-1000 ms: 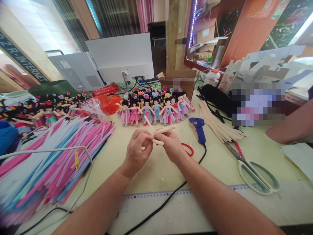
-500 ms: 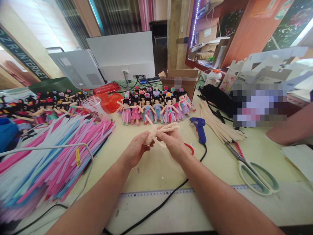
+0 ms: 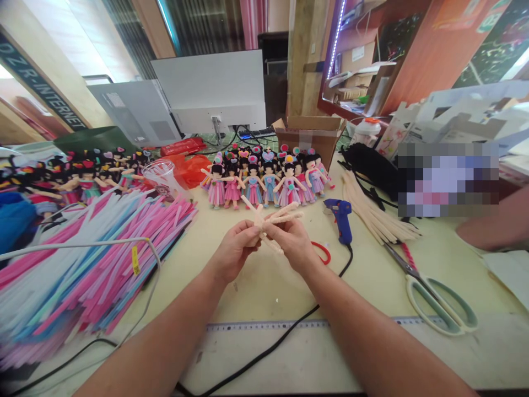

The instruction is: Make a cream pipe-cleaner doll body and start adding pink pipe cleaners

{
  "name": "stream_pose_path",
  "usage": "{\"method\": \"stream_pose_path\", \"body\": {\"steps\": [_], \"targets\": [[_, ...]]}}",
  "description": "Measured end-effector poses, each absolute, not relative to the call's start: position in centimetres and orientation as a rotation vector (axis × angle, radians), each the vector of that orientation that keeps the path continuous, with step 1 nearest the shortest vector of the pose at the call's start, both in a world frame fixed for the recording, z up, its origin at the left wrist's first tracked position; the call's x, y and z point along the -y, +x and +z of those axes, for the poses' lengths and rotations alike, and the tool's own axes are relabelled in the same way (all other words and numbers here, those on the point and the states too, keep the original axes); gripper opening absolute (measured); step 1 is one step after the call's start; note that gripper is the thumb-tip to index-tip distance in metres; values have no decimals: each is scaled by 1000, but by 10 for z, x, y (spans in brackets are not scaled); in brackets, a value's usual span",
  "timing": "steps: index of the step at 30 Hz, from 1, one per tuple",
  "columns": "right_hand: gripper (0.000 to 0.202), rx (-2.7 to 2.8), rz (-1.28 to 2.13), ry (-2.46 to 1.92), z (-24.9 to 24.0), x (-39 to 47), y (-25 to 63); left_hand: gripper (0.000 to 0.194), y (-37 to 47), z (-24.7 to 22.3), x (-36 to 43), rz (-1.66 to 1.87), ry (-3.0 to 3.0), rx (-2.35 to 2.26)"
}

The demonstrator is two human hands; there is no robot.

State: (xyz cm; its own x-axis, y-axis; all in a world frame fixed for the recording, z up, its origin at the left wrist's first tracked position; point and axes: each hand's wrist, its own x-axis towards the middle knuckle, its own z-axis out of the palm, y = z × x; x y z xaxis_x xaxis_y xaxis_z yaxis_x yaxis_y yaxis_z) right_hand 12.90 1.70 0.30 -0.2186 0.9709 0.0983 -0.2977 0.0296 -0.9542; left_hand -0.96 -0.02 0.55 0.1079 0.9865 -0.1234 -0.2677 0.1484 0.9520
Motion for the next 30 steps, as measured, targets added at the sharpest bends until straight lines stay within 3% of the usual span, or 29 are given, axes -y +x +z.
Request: {"method": "stream_pose_path", "body": {"steps": [12,21,30], "targets": [[33,1207,1332,-855,2,-17,129,26,-7,11,4,1223,1096,-1065],[39,1029,1473,-870,-4,-20,128,25,-5,7,7,1299,1323,-1172],[29,1027,1413,-846,-10,-20,125,14,-4,5,12,1345,1594,-1339]]}}
